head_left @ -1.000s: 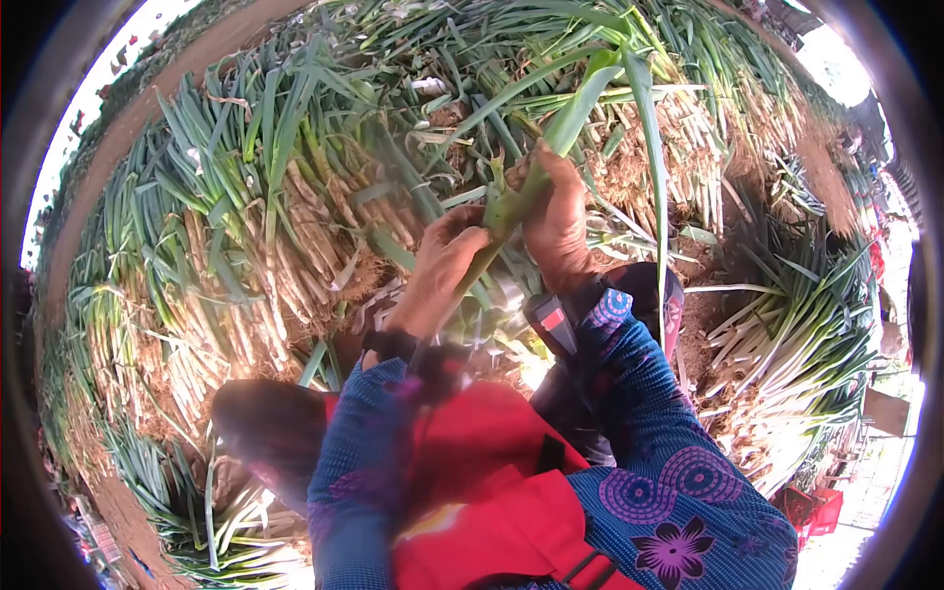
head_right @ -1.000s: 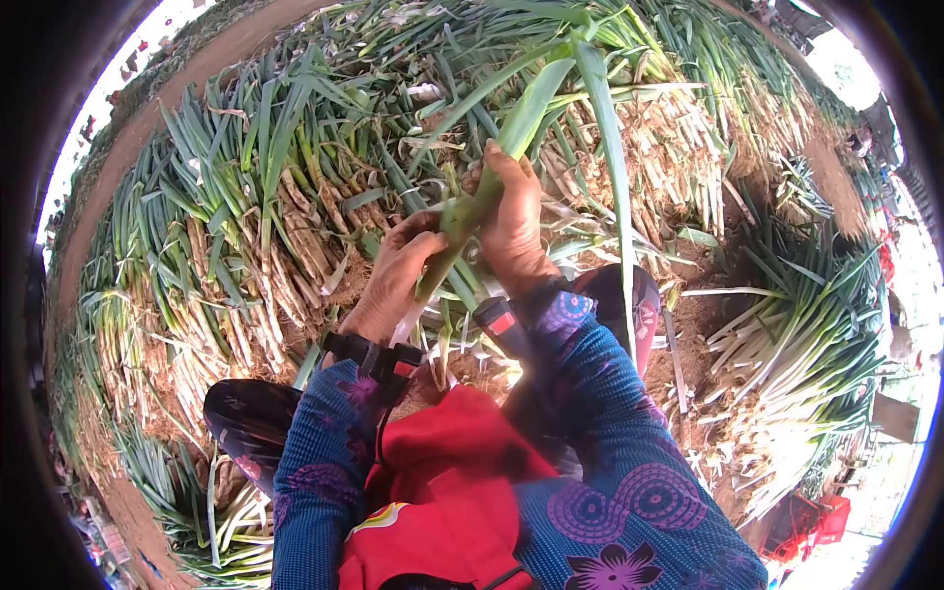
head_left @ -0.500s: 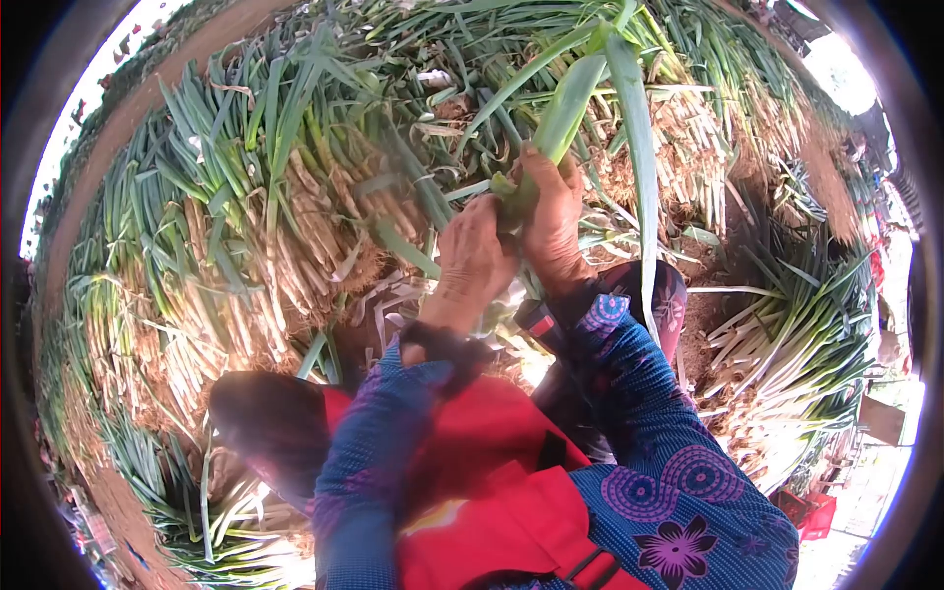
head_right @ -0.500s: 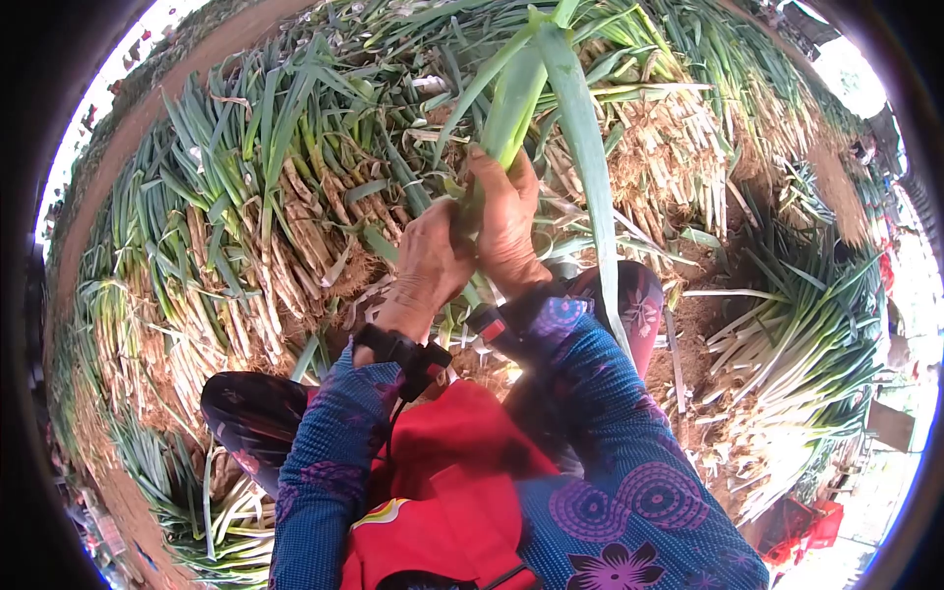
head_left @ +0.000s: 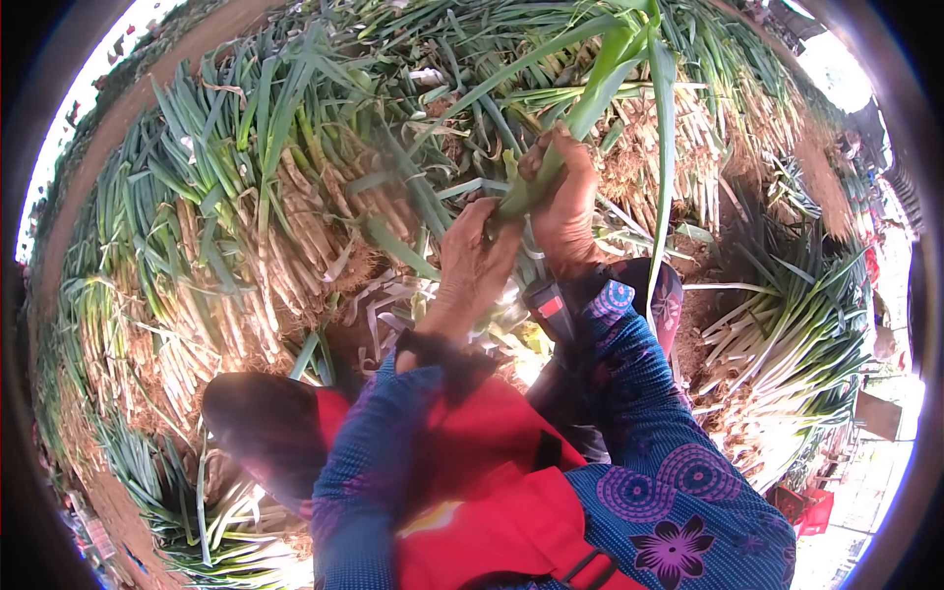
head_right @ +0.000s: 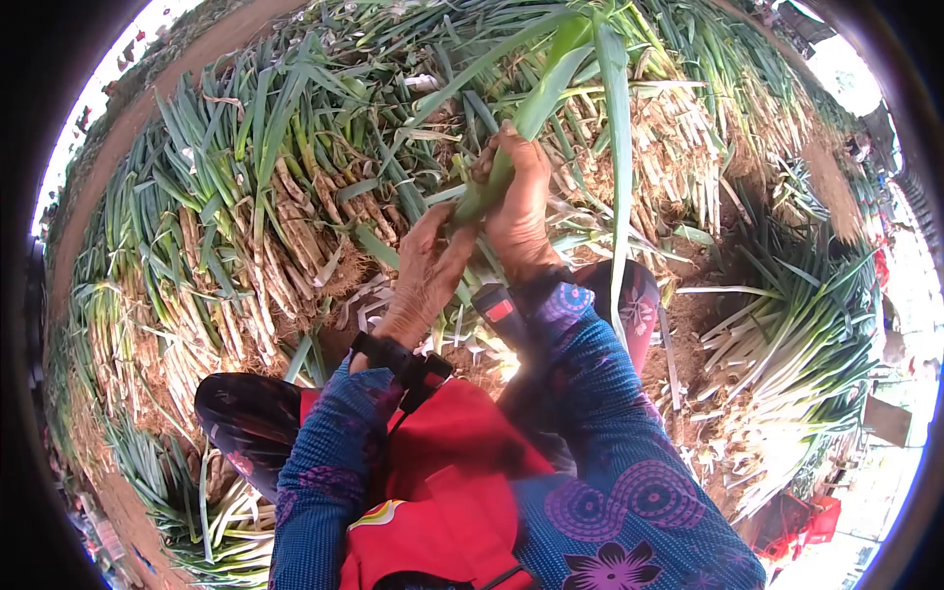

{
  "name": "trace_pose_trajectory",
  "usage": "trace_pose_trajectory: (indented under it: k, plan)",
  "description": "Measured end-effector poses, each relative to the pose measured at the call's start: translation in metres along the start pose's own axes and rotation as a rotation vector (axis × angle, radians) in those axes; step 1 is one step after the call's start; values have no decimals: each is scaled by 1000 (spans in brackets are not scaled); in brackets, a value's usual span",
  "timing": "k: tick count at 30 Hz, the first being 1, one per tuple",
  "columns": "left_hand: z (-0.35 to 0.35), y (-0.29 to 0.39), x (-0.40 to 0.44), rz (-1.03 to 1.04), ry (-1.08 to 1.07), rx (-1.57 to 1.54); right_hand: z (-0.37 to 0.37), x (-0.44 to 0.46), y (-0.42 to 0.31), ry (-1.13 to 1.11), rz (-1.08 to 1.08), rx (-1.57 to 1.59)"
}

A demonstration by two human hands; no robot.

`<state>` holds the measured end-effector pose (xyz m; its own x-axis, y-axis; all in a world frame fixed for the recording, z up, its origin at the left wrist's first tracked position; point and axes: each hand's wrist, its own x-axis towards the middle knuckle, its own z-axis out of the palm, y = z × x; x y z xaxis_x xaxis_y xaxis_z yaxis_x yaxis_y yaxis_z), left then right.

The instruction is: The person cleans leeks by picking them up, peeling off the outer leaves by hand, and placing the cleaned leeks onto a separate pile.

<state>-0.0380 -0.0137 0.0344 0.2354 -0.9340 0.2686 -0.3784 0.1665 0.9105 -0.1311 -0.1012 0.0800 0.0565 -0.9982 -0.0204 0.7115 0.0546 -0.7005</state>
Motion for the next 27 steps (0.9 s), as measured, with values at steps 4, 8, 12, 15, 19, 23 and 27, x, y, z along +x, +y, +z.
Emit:
trace_pose_trajectory:
  k: [4,8,12,15,19,23,27]
  plan:
    - [3,-4,2,-194,-98,-278,-9,4,1,-106,-3,2]
    - [11,-20,2,-204,-63,-633,-6,2,-1,-156,-5,60]
    - [12,-22,2,-347,-59,-697,-5,1,-7,-342,61,125]
    - [11,-25,-1,-362,-122,-765,-10,7,-8,-649,163,230]
    - [-6,-29,-2,-659,-463,-1028,-10,10,-9,-873,334,380]
    - [-16,-45,-11,-754,-586,-717,-7,5,-9,-1044,368,431]
    - [-38,-104,-33,-713,-595,-254,-13,3,-18,-972,336,512]
